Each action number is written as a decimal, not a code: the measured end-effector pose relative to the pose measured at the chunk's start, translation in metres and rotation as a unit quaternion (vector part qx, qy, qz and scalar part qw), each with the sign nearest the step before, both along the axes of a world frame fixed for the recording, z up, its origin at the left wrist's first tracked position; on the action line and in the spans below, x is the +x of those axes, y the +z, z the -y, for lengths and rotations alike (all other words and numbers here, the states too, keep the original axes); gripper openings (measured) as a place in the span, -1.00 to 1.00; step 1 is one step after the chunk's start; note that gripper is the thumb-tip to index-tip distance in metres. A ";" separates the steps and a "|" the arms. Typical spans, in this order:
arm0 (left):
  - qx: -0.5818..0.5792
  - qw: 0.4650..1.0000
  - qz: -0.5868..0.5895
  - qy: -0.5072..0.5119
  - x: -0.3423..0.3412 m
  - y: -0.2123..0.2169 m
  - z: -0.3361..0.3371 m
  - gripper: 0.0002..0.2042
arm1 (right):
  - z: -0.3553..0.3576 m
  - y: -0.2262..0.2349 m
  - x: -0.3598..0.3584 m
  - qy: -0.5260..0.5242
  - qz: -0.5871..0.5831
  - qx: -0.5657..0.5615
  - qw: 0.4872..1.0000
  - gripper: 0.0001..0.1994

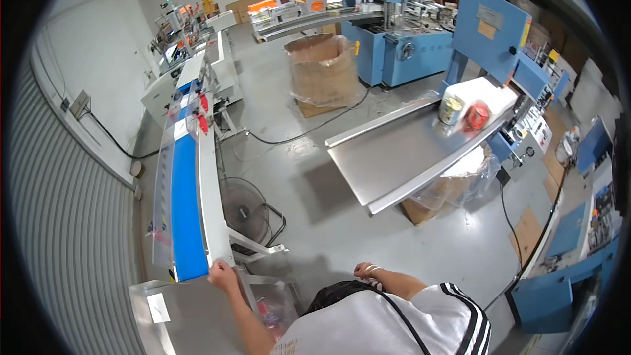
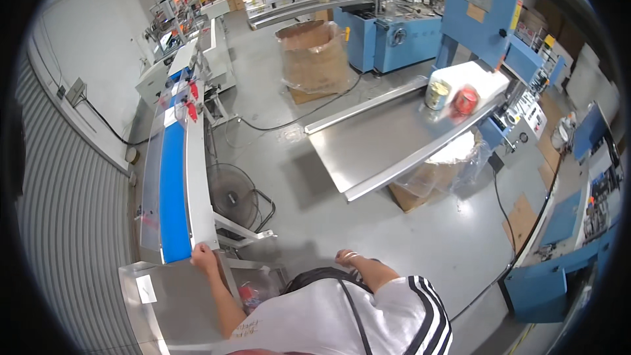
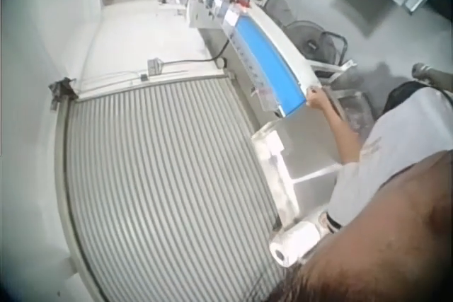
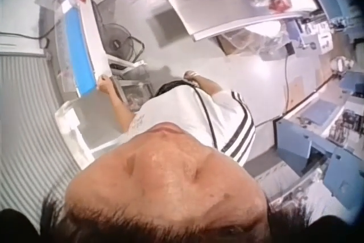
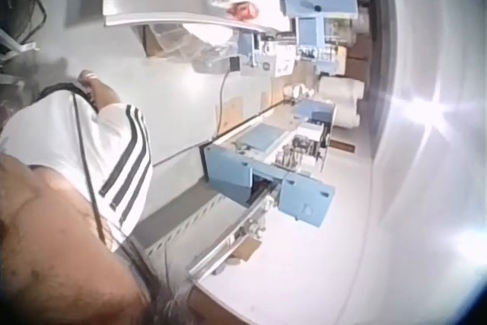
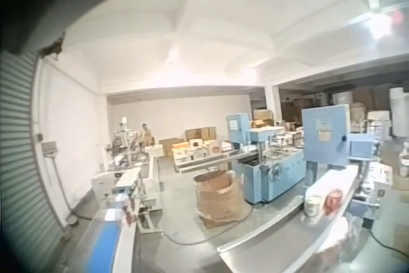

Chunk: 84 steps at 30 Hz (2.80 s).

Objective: Picking up stacks of paper filters from a production machine and placing them on a conveyor belt for packaging.

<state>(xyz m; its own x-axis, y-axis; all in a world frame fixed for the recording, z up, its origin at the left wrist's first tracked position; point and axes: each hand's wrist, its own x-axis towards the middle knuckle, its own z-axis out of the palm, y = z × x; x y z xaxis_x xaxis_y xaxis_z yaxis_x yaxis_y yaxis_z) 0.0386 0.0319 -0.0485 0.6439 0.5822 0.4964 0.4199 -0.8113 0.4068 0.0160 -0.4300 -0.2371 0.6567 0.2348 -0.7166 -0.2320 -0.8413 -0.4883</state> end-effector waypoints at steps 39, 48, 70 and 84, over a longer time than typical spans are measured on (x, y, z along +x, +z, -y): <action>0.211 0.688 -0.046 -0.693 0.225 0.126 0.630 -0.88 | 0.290 0.565 -0.069 0.308 0.374 0.484 0.729 -0.82; 0.226 0.831 -0.173 -0.479 0.391 0.088 0.592 -0.40 | 0.295 0.578 0.015 0.282 0.427 0.375 0.773 -0.84; 0.150 0.715 -0.566 -0.382 0.460 0.095 0.571 -0.55 | 0.217 0.522 0.077 0.072 0.640 0.252 0.723 -0.81; 0.145 0.696 -0.555 -0.432 0.474 0.100 0.590 -0.63 | 0.125 0.495 0.151 0.444 0.374 0.702 0.412 -0.65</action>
<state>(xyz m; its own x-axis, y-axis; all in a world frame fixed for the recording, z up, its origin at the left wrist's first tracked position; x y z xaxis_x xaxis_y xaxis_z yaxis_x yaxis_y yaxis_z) 0.5129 -0.5580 0.0516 0.7725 -0.2815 -0.5693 -0.3503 -0.9366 -0.0122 0.1674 -0.5550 0.2583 -0.2217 0.4587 0.8605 0.5193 0.8024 -0.2939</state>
